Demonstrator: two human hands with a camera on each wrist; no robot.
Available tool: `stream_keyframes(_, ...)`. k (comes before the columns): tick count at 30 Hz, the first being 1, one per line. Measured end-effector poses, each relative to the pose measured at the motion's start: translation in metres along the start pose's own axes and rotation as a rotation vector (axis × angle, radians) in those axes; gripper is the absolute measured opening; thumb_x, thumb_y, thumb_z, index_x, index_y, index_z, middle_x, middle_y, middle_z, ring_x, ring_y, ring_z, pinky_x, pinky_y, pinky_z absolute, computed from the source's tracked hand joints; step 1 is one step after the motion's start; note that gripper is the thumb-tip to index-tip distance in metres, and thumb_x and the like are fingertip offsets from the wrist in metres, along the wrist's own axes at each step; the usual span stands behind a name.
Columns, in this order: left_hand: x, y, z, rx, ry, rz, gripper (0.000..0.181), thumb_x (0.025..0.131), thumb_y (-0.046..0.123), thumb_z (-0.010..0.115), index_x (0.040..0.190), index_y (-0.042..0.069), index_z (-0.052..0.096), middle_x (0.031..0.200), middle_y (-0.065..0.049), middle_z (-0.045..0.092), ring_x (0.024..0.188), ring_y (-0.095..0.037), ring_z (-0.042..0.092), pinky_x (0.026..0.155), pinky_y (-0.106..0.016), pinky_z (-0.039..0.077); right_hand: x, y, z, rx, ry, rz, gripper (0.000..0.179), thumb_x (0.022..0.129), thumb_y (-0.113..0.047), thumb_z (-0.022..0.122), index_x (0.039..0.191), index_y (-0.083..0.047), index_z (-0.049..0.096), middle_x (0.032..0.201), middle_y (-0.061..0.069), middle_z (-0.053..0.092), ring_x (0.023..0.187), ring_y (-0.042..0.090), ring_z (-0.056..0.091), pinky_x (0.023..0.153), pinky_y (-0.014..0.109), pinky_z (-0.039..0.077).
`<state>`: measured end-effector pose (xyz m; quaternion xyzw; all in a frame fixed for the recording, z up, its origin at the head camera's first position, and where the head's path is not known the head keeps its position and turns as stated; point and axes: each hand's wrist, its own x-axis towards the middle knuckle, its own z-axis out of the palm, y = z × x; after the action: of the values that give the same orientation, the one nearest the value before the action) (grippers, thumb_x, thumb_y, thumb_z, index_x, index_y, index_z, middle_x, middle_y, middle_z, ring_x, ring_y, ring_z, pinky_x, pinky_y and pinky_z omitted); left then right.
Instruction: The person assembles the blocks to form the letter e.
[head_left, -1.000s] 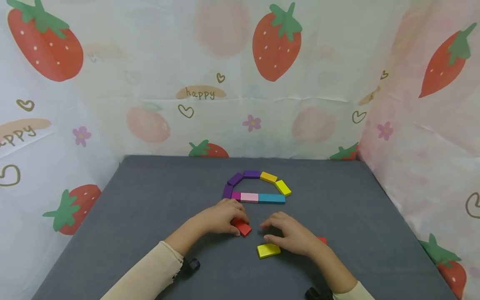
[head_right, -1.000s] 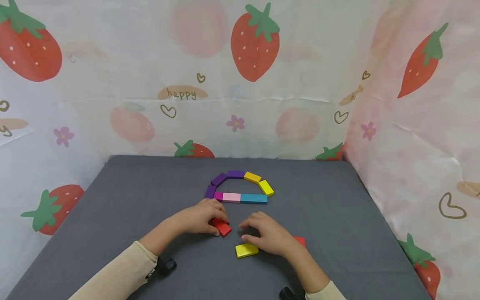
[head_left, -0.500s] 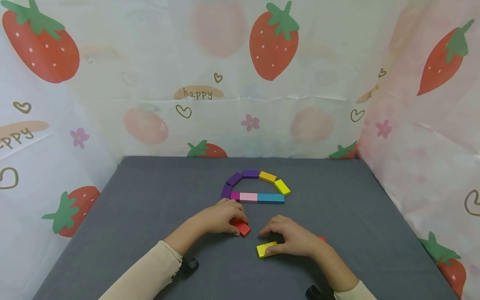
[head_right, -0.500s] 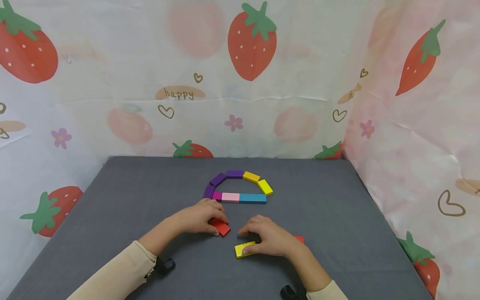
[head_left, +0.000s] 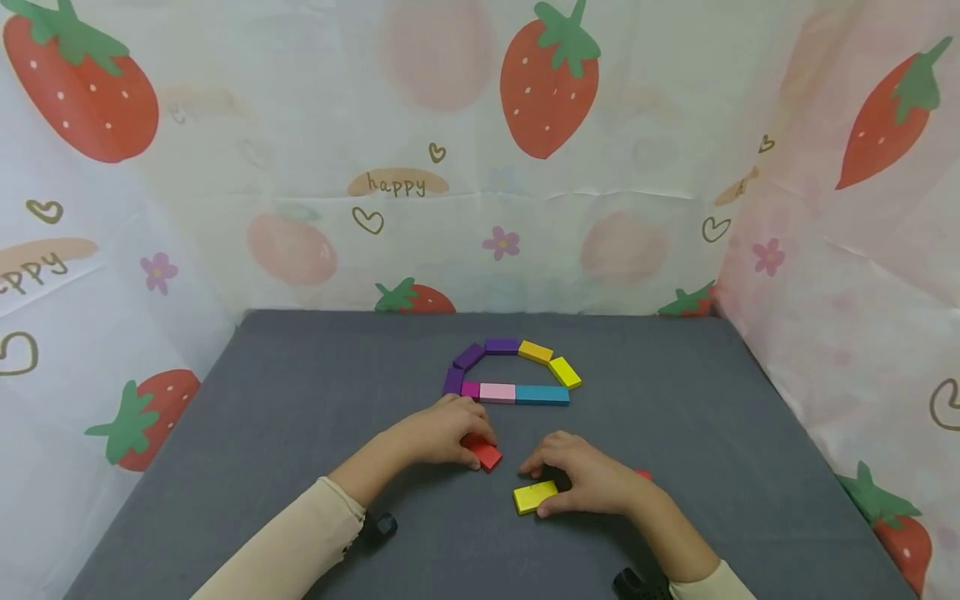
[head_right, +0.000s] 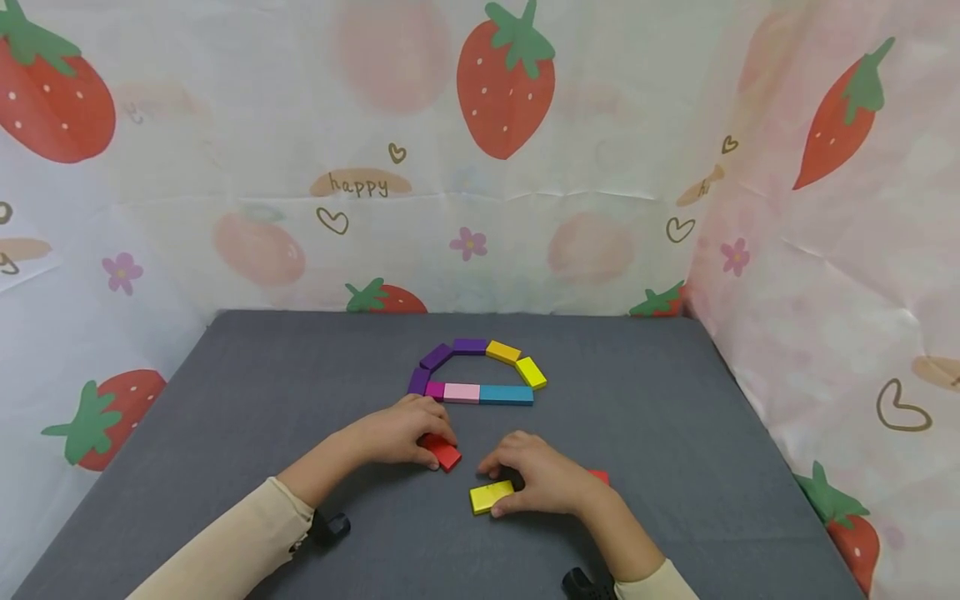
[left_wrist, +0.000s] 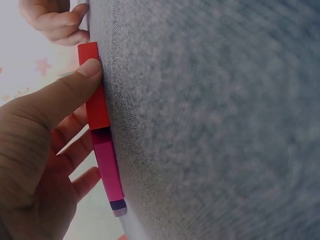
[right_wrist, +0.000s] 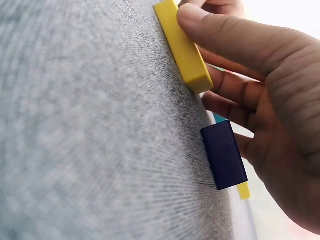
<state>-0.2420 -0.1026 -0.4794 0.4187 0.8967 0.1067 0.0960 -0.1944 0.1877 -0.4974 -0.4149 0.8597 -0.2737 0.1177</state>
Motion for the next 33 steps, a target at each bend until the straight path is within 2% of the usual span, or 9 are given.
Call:
stream_keyframes(8, -0.0025, 0.0004, -0.0013, 0.0, -0.007, 0.008, 0.032, 0.089, 0.039, 0.081, 0.118, 0.028, 0.076, 0.114, 0.008, 0.067, 0.111, -0.013, 0.056, 0.107, -0.042, 0.039, 0.0013, 0.0002, 0.0022, 0.012, -0.025, 0.004, 0.04, 0.087, -0.047, 0.08, 0.121, -0.029, 0.07, 0.114, -0.018, 0.062, 0.112, 0.006, 0.051, 0.103, 0.039, 0.044)
stream_keyframes(17, -0.004, -0.0021, 0.0067, 0.016, -0.007, 0.029, 0.032, 0.089, 0.042, 0.08, 0.118, 0.029, 0.076, 0.113, 0.009, 0.066, 0.109, -0.01, 0.056, 0.106, -0.041, 0.039, 0.0004, -0.0029, 0.0075, 0.035, -0.041, 0.022, 0.029, 0.087, -0.042, 0.081, 0.113, -0.035, 0.073, 0.115, -0.019, 0.063, 0.126, 0.014, 0.051, 0.11, 0.046, 0.043)
stream_keyframes(24, -0.0008, -0.0047, 0.0053, 0.022, 0.0, 0.046, 0.032, 0.088, 0.043, 0.08, 0.117, 0.03, 0.076, 0.112, 0.01, 0.066, 0.107, -0.01, 0.055, 0.103, -0.04, 0.039, 0.0007, -0.0031, 0.0044, 0.031, -0.03, 0.044, 0.026, 0.087, -0.041, 0.082, 0.111, -0.038, 0.072, 0.116, -0.02, 0.061, 0.121, 0.008, 0.049, 0.107, 0.042, 0.044)
stream_keyframes(33, 0.002, -0.004, -0.0022, 0.026, -0.009, 0.046, 0.032, 0.089, 0.042, 0.08, 0.118, 0.03, 0.075, 0.112, 0.01, 0.065, 0.108, -0.01, 0.055, 0.104, -0.04, 0.039, 0.0055, -0.0028, -0.0007, -0.005, 0.022, 0.032, 0.024, 0.088, -0.04, 0.081, 0.109, -0.035, 0.073, 0.108, -0.02, 0.061, 0.108, 0.005, 0.052, 0.098, 0.034, 0.048)
